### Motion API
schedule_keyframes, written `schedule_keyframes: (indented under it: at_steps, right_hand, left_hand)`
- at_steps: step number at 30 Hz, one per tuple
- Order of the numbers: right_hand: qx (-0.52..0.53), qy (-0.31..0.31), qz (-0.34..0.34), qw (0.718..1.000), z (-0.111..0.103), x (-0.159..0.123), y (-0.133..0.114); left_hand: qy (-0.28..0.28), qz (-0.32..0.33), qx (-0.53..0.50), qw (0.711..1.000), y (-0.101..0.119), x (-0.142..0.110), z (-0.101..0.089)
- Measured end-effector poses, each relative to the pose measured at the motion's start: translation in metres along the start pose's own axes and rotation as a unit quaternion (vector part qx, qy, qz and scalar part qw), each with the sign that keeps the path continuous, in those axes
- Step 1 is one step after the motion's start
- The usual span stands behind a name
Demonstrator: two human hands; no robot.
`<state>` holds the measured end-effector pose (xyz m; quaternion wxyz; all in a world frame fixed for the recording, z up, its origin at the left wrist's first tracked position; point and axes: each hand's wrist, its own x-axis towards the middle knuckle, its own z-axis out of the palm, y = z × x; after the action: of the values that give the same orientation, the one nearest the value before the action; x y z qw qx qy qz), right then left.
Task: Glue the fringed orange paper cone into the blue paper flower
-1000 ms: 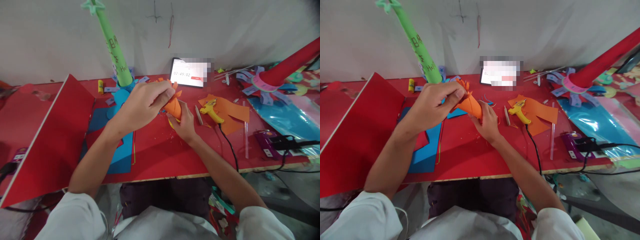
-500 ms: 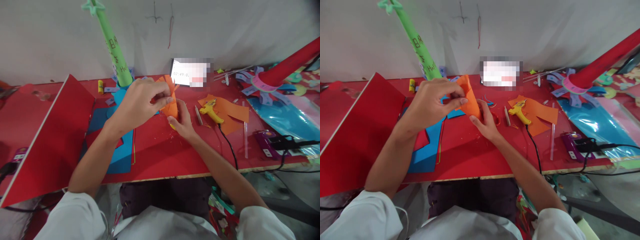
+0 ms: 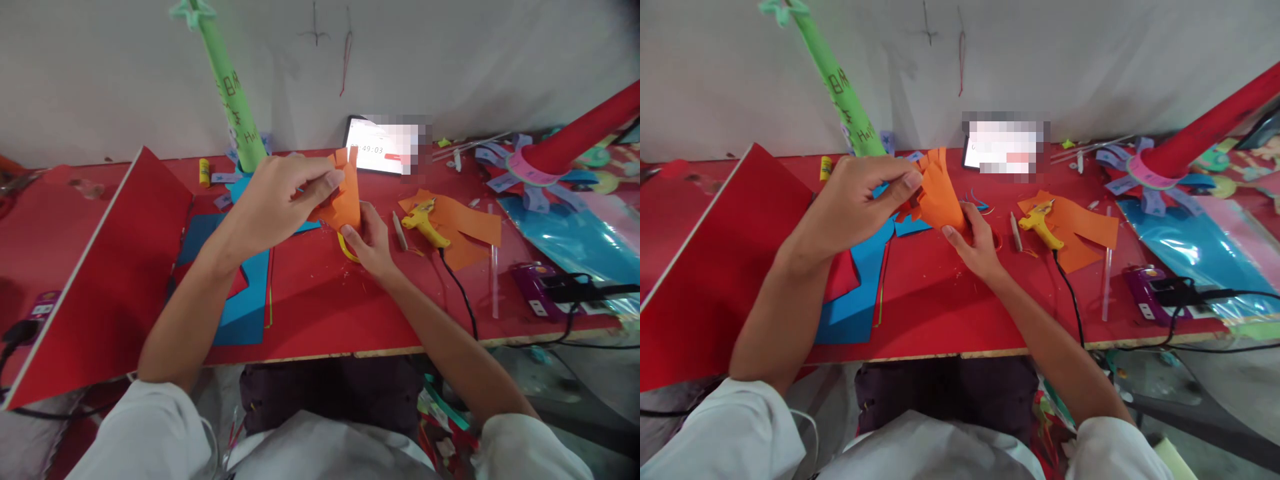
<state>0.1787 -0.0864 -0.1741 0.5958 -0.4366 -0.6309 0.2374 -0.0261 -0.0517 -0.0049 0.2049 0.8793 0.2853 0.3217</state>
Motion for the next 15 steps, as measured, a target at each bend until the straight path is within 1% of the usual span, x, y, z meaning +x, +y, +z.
schedule_keyframes:
  at_steps: [3, 5, 8, 10, 12, 15]
  right_hand:
    - [-0.011, 0.008, -0.002, 1.000, 0.000, 0.000, 0.000]
    - [-0.019, 0.013, -0.006, 1.000, 0.000, -0.001, 0.000]
    - [-0.037, 0.020, -0.004, 0.999, 0.001, -0.001, 0.002]
    - [-0.049, 0.031, 0.002, 0.998, 0.001, -0.001, 0.003]
    - [-0.055, 0.042, 0.008, 0.998, 0.001, -0.001, 0.004]
    - [-0.056, 0.046, 0.013, 0.997, 0.000, -0.001, 0.005]
  left_hand:
    - [0.015, -0.014, -0.078, 0.997, -0.002, -0.001, 0.002]
    - [0.013, -0.018, -0.075, 0.997, -0.002, -0.001, 0.002]
    - [0.008, 0.001, 0.035, 0.999, -0.003, -0.002, 0.003]
    - [0.015, 0.016, 0.109, 0.994, -0.004, -0.003, 0.005]
    - [0.024, 0.027, 0.153, 0.988, -0.006, -0.004, 0.009]
    - [0.023, 0.041, 0.184, 0.982, -0.008, -0.004, 0.017]
